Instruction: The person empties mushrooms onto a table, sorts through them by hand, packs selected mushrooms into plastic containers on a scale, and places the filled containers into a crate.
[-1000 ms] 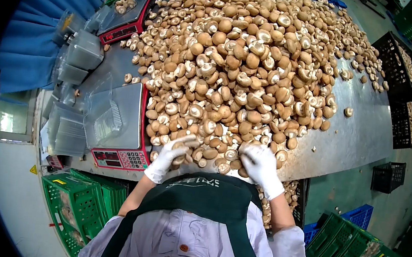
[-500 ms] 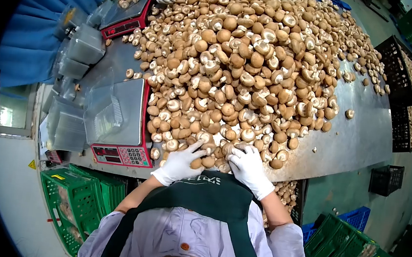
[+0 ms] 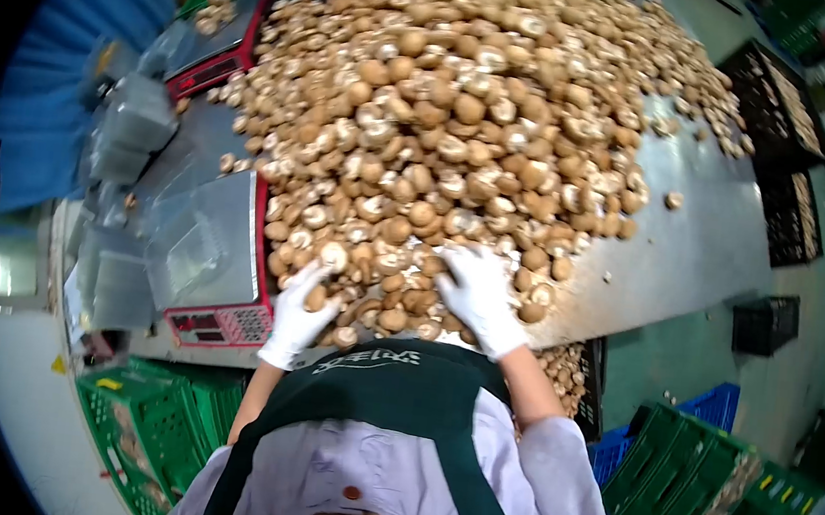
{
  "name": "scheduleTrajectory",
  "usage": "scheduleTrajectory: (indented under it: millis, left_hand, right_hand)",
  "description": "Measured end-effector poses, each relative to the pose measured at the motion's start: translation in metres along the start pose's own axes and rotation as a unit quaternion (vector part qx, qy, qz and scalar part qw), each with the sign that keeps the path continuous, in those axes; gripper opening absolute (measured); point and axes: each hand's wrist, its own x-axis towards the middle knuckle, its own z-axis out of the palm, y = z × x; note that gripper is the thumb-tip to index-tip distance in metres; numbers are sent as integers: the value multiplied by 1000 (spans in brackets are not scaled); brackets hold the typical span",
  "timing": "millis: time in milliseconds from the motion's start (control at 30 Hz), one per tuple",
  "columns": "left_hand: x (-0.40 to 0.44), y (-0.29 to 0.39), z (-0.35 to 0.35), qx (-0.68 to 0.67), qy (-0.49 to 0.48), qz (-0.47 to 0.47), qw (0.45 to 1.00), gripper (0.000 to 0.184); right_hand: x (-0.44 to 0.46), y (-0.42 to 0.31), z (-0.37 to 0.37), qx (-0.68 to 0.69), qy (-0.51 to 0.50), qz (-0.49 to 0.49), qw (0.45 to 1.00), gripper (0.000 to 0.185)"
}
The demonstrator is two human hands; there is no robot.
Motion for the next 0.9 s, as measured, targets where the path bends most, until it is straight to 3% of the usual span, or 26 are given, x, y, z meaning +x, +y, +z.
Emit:
scheduleTrajectory:
  millis: [33, 67, 133, 200, 267, 333, 400, 467, 533, 567, 600, 667, 700, 800, 867, 900]
  left_hand:
    - [6, -1, 0, -29, -17, -8, 999, 46]
    - [8, -2, -3, -49, -24, -26, 998, 46]
    - [8, -9, -1, -26, -71, 22, 997, 47]
    - [6, 4, -9, -19, -146, -8, 989, 47]
    - [3, 5, -9, -29, -209, 12, 977, 48]
    - [4, 10, -14, -111, -282, -34, 952, 48]
    - [0, 4, -9, -113, -247, -19, 962, 47]
    - [0, 9, -12, -139, -238, -107, 955, 45]
    - [3, 13, -13, -172, -206, -85, 960, 42]
    - [4, 13, -12, -237, -181, -92, 950, 40]
    - [7, 14, -11, -300, -157, -95, 936, 39]
    - [16, 19, -11, -485, -159, -195, 838, 37]
    - [20, 21, -8, -513, -150, -222, 815, 38]
    - [22, 4, 18, -612, -127, -247, 741, 47]
    - [24, 16, 22, -627, -112, -255, 727, 41]
    - [23, 18, 25, -625, -121, -263, 725, 43]
  right_hand:
    - [3, -5, 9, 6, -69, -1, 998, 33]
    - [1, -12, 20, -89, -120, -25, 988, 34]
    - [0, -21, 19, -48, -154, -82, 984, 31]
    - [-5, -20, 11, -39, -160, -117, 979, 31]
    - [-9, -9, -1, -34, -230, -91, 968, 31]
    - [-8, -2, -14, 8, -215, -63, 975, 27]
    - [-8, 10, -11, 58, -145, -1, 988, 23]
    - [6, 3, -17, 33, -46, 13, 998, 23]
    - [19, -3, -8, 48, -7, 67, 997, 29]
    - [28, -6, 0, 5, 1, 41, 999, 40]
    - [34, -10, 9, -17, -58, 44, 997, 56]
    - [45, -34, 22, -93, -125, 95, 983, 65]
    - [41, -30, 31, -103, -117, 61, 986, 70]
    - [30, -21, 22, -53, -79, 32, 995, 57]
    - [16, -16, 15, -14, -68, 41, 997, 39]
    - [10, -16, 11, -10, -68, 52, 996, 38]
